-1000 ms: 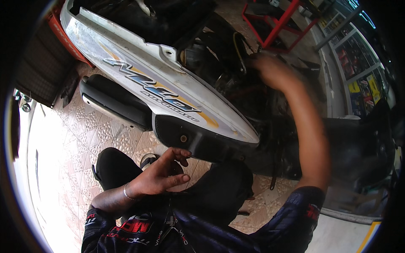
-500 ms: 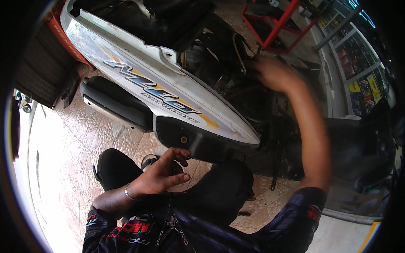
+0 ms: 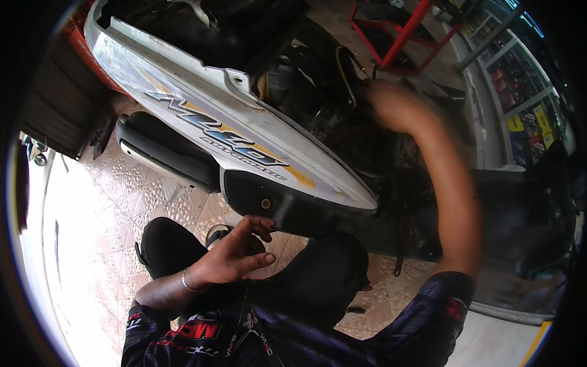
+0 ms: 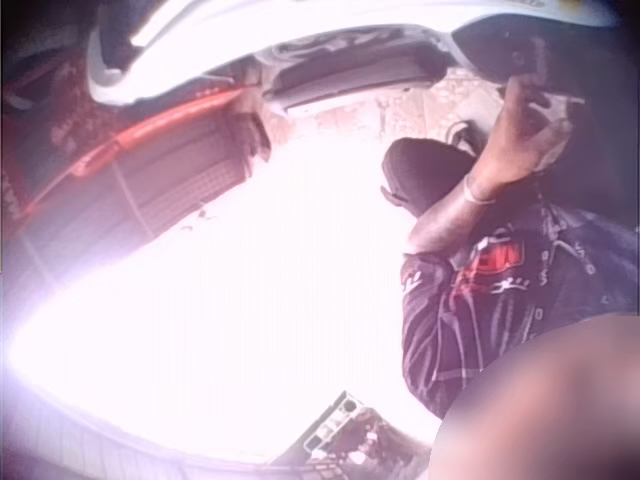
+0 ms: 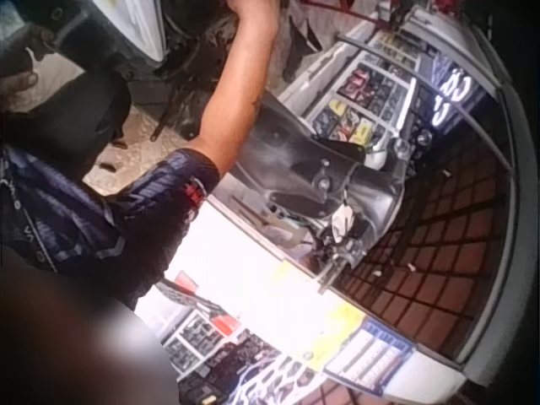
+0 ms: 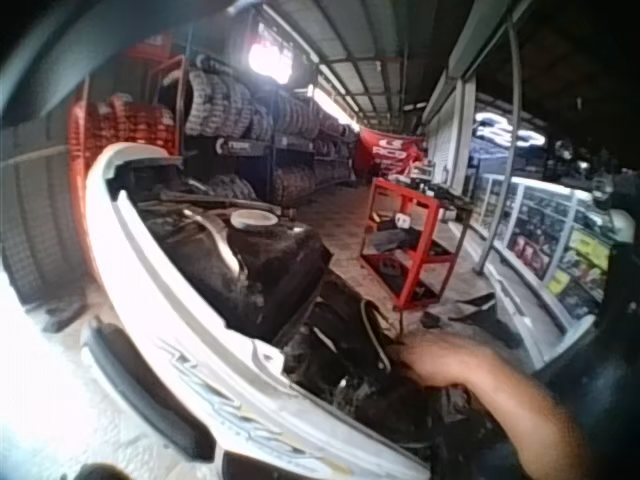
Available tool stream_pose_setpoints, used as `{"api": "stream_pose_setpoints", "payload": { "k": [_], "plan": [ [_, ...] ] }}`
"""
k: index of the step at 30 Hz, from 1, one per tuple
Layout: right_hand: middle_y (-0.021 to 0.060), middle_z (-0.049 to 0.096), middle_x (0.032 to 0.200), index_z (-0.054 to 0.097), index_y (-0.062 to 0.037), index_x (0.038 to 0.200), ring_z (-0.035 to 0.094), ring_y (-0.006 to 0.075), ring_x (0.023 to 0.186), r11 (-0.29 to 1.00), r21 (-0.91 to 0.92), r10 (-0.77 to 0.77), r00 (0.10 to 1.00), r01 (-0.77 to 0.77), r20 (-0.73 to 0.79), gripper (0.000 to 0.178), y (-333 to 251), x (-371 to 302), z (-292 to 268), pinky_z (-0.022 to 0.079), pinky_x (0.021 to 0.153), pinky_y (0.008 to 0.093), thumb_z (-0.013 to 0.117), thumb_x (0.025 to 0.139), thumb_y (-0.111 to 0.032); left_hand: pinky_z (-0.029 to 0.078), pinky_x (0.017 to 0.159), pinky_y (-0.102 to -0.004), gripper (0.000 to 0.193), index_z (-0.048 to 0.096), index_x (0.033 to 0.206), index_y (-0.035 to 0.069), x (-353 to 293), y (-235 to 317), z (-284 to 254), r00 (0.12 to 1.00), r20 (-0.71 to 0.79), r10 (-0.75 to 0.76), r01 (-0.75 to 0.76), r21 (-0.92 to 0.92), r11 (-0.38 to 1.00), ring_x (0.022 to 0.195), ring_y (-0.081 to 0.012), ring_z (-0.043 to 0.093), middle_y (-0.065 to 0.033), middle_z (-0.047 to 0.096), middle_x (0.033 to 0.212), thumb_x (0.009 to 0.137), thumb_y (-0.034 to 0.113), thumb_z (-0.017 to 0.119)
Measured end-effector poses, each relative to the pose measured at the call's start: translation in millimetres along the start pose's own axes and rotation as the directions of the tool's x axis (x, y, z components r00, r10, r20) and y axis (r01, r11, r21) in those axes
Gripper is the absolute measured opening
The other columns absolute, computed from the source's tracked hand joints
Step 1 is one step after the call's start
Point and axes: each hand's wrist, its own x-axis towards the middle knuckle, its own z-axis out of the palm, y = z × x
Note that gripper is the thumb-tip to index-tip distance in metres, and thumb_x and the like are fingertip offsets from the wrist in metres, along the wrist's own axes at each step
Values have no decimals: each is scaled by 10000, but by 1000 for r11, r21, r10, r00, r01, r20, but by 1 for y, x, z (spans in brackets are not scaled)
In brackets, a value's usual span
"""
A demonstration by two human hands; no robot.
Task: The person works on a white motorcycle in a workshop, using a multimeter to test electrical connections under the seat and near the engine. They retrieve tools from a red cart, connect probes to wires, and adjust components while kneeling beside the bike.
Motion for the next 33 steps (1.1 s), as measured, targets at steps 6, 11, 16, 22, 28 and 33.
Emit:
{"api": "stream_pose_setpoints", "payload": {
  "k": [6, 11, 16, 22, 28, 33],
  "plan": [
    [127, 672, 1123, 716, -192, 1198, 637, 345, 1074, 997, -72, 9, 999, -13, -53, 373, 2, 10, 0, 530, 894, 443, 540, 884, -93, 480, 905, -275, 639, 380, 1433, 57, -3, 5, 0, 982, 47, -184, 189, -136, 973, 1071, -124, 524, -75, 460, 1209, 929, 178, 754],
    [130, 680, 1082, 720, -204, 1190, 651, 343, 1037, 973, -150, -207, 949, 175, -238, 373, 13, 12, 14, 535, 859, 445, 532, 886, -96, 484, 896, -270, 640, 381, 1432, 55, -2, 8, 1, 983, 48, -178, 183, -131, 974, 1071, -116, 525, -75, 462, 1216, 928, 181, 755],
    [156, 687, 1040, 699, -167, 1217, 657, 355, 1007, 980, -163, -121, 992, 115, -27, 354, 24, 13, 14, 530, 848, 463, 556, 894, -142, 493, 860, -259, 640, 372, 1435, 55, -3, 9, 0, 985, 18, -172, 173, -38, 984, 1020, -104, 549, -70, 471, 1193, 932, 179, 748],
    [180, 690, 1032, 668, -129, 1251, 659, 370, 1002, 984, -99, -144, 989, 147, 33, 366, 18, 16, 6, 527, 861, 467, 584, 900, -191, 497, 807, -251, 680, 329, 1450, 63, -1, 9, -2, 984, 5, -179, 179, -26, 984, 936, -98, 563, -74, 472, 1160, 930, 184, 751],
    [206, 680, 1080, 643, -100, 1278, 651, 373, 1042, 996, -25, -80, 992, 83, 99, 391, 4, 9, -8, 524, 910, 452, 570, 896, -135, 497, 820, -261, 698, 310, 1456, 66, -2, 10, -2, 975, 19, -222, 222, -118, 968, 953, -111, 559, -77, 471, 1168, 925, 167, 752],
    [200, 677, 1090, 657, -94, 1259, 647, 368, 1053, 991, -122, -43, 995, 54, 89, 380, 5, 9, -7, 524, 914, 446, 553, 893, -93, 497, 847, -275, 718, 293, 1465, 66, -1, 11, -2, 980, 18, -200, 201, -102, 974, 976, -125, 555, -83, 466, 1175, 921, 153, 753]
  ]
}}
